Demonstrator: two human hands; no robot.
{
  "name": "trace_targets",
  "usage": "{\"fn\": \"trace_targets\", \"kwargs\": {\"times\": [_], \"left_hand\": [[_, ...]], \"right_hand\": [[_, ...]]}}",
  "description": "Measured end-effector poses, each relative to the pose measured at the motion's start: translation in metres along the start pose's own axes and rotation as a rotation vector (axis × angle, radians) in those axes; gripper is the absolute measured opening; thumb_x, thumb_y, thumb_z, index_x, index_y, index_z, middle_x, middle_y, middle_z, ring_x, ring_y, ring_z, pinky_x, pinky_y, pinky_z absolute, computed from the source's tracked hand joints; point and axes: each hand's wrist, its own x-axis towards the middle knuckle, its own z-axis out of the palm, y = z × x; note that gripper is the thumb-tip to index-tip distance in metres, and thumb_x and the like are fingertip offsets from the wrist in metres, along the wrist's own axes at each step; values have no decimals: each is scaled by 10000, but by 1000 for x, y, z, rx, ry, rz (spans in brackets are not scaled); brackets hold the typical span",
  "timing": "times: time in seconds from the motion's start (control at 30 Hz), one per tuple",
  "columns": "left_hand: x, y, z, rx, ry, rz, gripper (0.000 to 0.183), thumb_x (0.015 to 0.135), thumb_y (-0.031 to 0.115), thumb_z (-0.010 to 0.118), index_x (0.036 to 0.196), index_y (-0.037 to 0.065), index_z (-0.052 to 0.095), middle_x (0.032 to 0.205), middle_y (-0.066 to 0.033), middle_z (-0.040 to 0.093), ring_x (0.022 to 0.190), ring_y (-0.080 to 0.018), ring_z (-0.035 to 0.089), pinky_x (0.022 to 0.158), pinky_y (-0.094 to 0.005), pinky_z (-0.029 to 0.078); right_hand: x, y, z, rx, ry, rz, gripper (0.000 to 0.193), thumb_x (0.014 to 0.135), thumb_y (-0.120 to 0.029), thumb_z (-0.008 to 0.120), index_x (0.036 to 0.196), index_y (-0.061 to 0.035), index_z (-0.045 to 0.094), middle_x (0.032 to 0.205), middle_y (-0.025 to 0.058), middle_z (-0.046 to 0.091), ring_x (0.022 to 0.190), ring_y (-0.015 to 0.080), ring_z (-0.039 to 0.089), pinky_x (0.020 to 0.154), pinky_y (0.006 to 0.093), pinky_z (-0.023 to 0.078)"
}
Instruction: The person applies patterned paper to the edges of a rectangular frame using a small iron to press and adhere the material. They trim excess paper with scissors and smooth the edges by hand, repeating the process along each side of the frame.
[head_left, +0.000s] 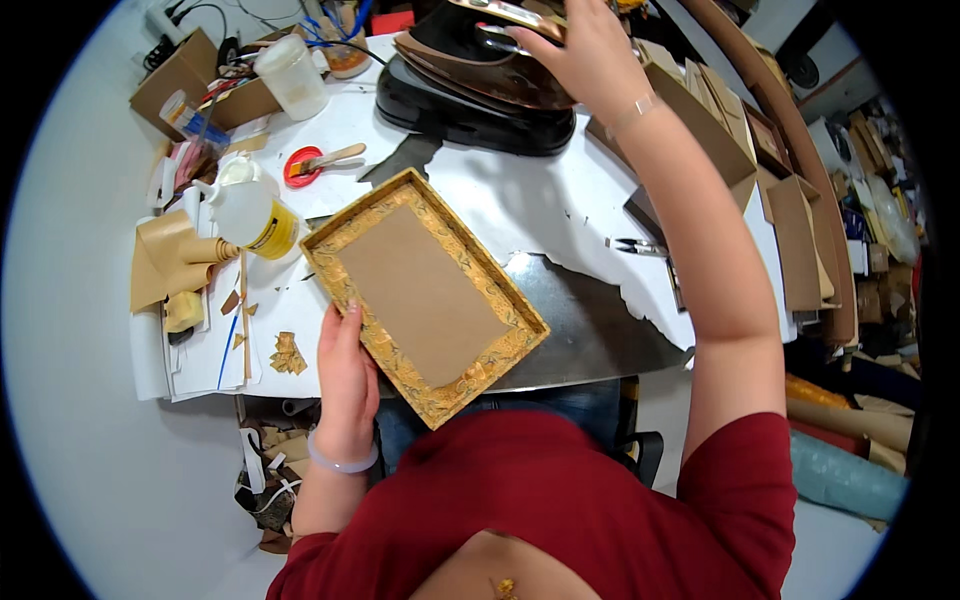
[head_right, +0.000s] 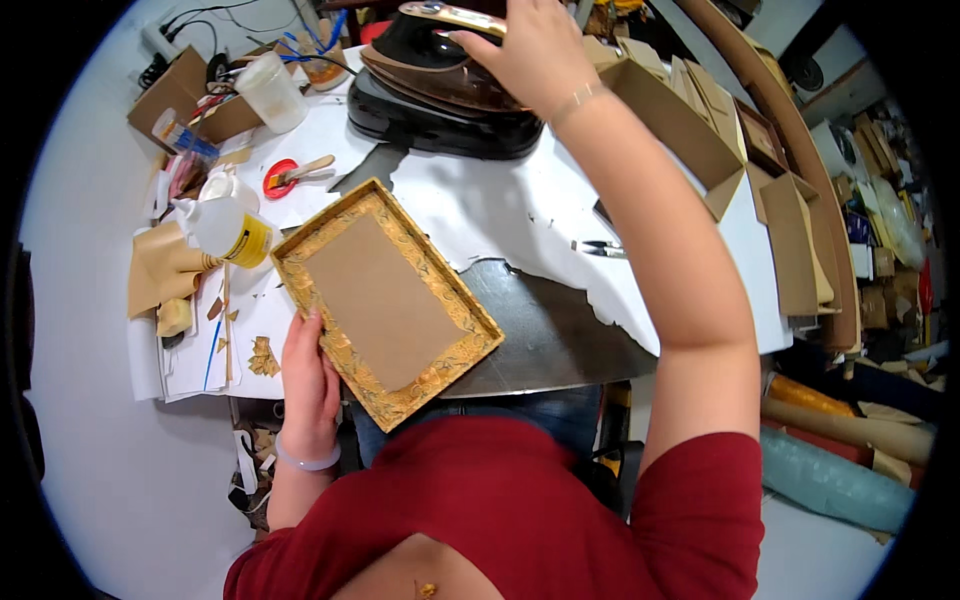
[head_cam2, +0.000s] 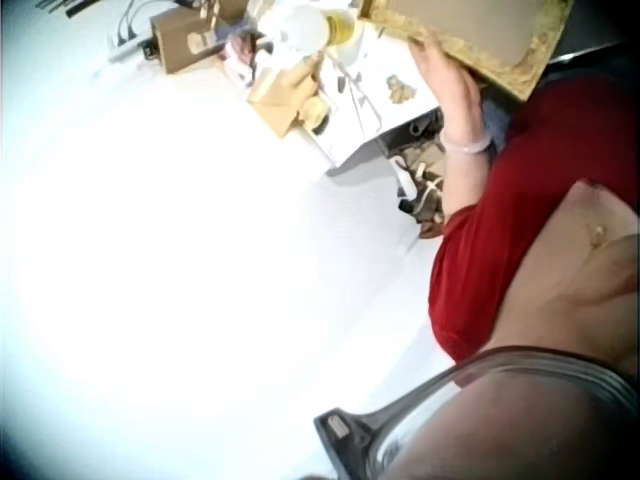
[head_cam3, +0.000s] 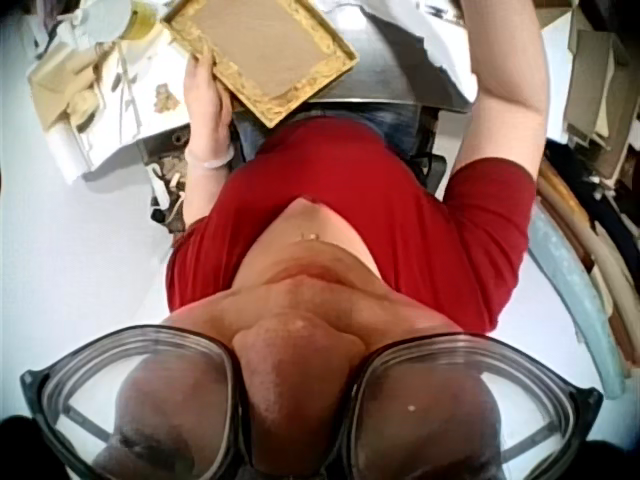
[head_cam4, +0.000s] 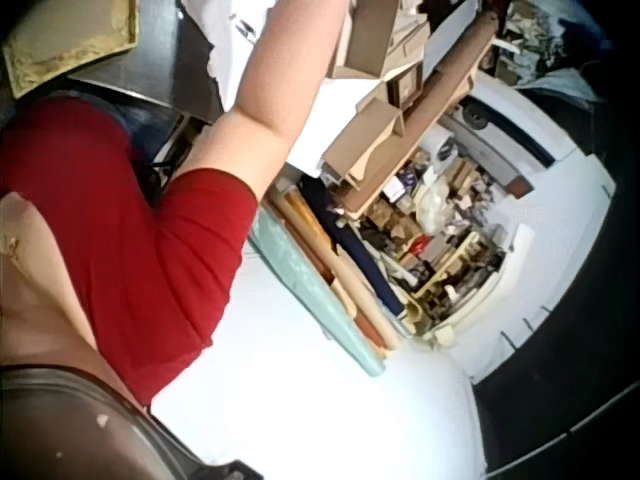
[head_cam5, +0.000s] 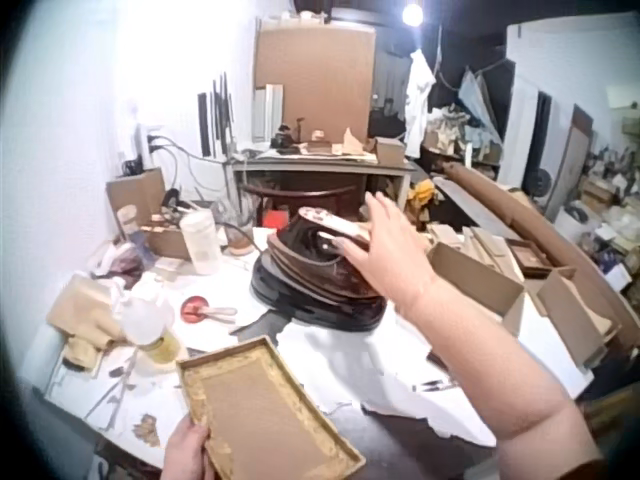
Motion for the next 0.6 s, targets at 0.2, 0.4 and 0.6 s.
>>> {"fn": "trace_targets", "kwargs": {"times": [0.2, 0.4, 0.6], "left_hand": [[7, -11, -4, -55, -97, -21, 510, 1167, 192, 497, 1622, -3, 376, 1571, -139, 549, 1435, -241, 550, 1202, -405, 448], [-3, 3, -2, -3, -81, -41, 508, 1173, 191, 446, 1631, -17, 374, 1590, -152, 542, 1451, -248, 545, 1207, -395, 447], [-12, 39, -22, 384, -222, -315, 602, 1181, 261, 483, 1692, 2, 297, 1432, -143, 650, 1153, -203, 734, 981, -336, 600]], "right_hand": [[79, 38, 74, 237, -348, -8, 630, 1050, -593, 644, 1356, -48, 727, 1183, 213, 782, 1079, 380, 753, 977, 435, 575], [55, 4, 76, 226, -285, 49, 627, 1081, -575, 627, 1465, -80, 667, 1152, 160, 789, 1024, 289, 762, 885, 384, 603], [35, 6, 51, 402, -280, 115, 381, 1100, -267, 673, 1349, 21, 662, 1003, 119, 757, 929, 191, 729, 817, 333, 567]]}}
